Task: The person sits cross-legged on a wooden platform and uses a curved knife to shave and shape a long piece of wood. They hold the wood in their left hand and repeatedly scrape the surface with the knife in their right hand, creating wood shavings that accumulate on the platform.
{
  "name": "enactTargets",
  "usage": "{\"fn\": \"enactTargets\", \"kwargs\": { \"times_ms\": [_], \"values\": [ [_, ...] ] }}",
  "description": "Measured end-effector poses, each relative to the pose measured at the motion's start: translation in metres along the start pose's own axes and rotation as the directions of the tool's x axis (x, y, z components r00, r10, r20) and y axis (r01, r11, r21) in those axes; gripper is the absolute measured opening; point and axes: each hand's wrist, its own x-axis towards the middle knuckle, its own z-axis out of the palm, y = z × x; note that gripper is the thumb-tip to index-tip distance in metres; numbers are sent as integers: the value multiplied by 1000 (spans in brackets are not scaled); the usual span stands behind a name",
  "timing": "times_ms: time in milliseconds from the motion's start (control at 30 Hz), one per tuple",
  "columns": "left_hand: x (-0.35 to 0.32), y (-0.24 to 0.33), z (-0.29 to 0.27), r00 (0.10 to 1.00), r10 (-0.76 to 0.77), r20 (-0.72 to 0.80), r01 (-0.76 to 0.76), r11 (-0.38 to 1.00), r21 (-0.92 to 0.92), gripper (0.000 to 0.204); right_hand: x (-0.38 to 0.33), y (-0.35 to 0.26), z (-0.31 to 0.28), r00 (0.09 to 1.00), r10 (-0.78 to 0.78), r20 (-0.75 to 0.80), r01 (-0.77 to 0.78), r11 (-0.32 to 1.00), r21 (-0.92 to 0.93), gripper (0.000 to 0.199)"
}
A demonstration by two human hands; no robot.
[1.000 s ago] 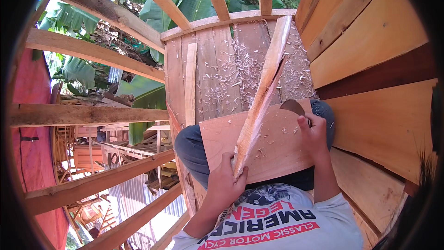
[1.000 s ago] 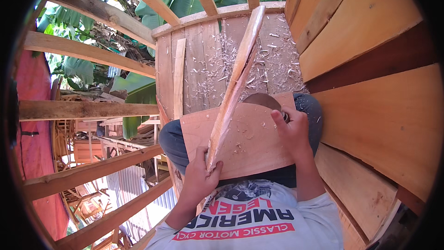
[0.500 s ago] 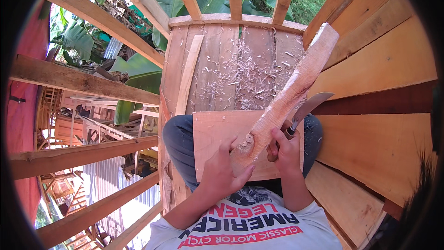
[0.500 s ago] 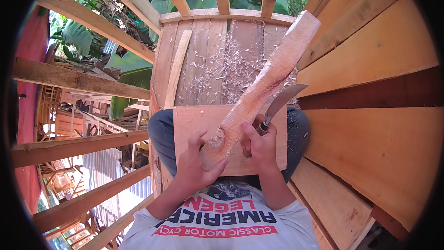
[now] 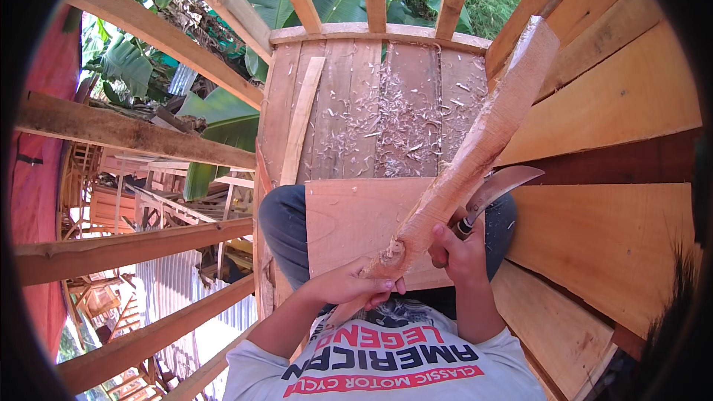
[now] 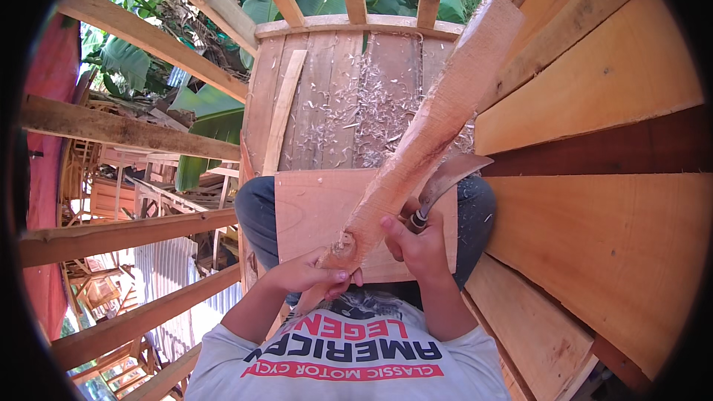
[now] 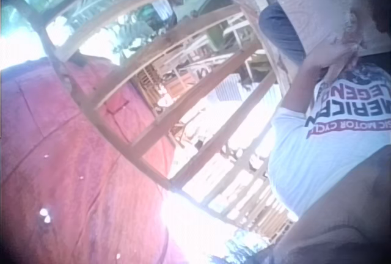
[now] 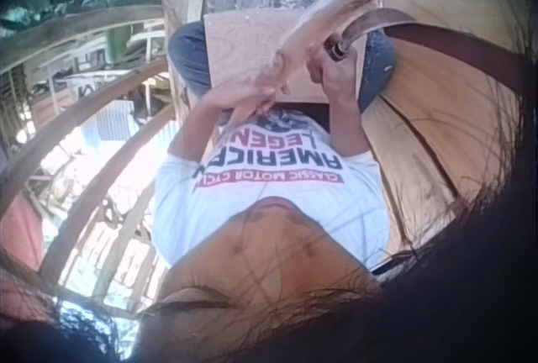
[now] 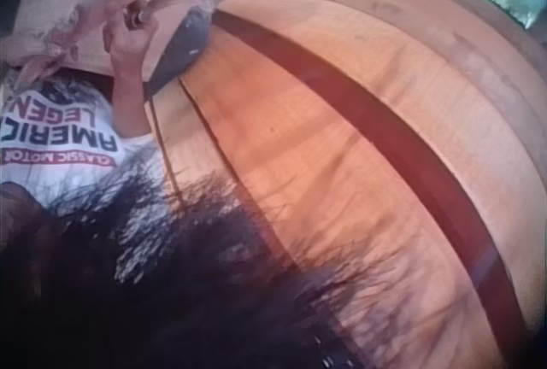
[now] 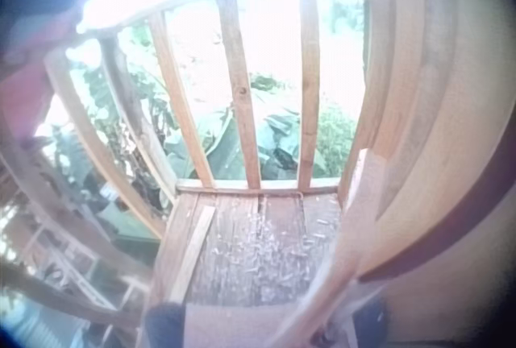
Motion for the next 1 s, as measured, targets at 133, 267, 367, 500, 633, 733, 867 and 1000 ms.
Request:
{"fn": "enactTargets", "kwargs": {
  "times_ms": [133, 267, 367, 500, 633, 733, 867, 1000],
  "values": [
    [2, -2, 12, 989, 95, -115, -84, 991, 100, 15, 5, -2, -8, 999, -29, -21, 28, 999, -27, 25],
    [3, 3, 17, 967, 147, -206, -92, 963, 254, 14, 3, -3, -18, 996, -92, 12, 92, 975, -203, 43],
    [1, 11, 23, 954, 135, -268, -71, 969, 236, 12, 0, -3, -22, 977, -168, 129, 209, 858, -468, 63],
    [4, 14, 30, 865, 338, -371, -147, 877, 457, 13, -4, -8, -19, 971, -159, 180, 240, 638, -731, 61],
    [1, 16, 39, 813, 456, -361, -150, 764, 627, 12, 2, -10, -21, 913, -360, 193, 324, 352, -878, 64],
    [-2, 16, 44, 823, 416, -387, -115, 789, 604, 12, 8, -12, -28, 814, -513, 273, 369, 93, -925, 66],
    [0, 7, 44, 848, 394, -353, -144, 814, 562, 12, 17, -10, -37, 725, -607, 325, 401, -12, -916, 68],
    [0, 8, 46, 862, 389, -326, -152, 810, 566, 12, 22, -12, -42, 661, -665, 348, 411, -66, -909, 70]
  ]
}}
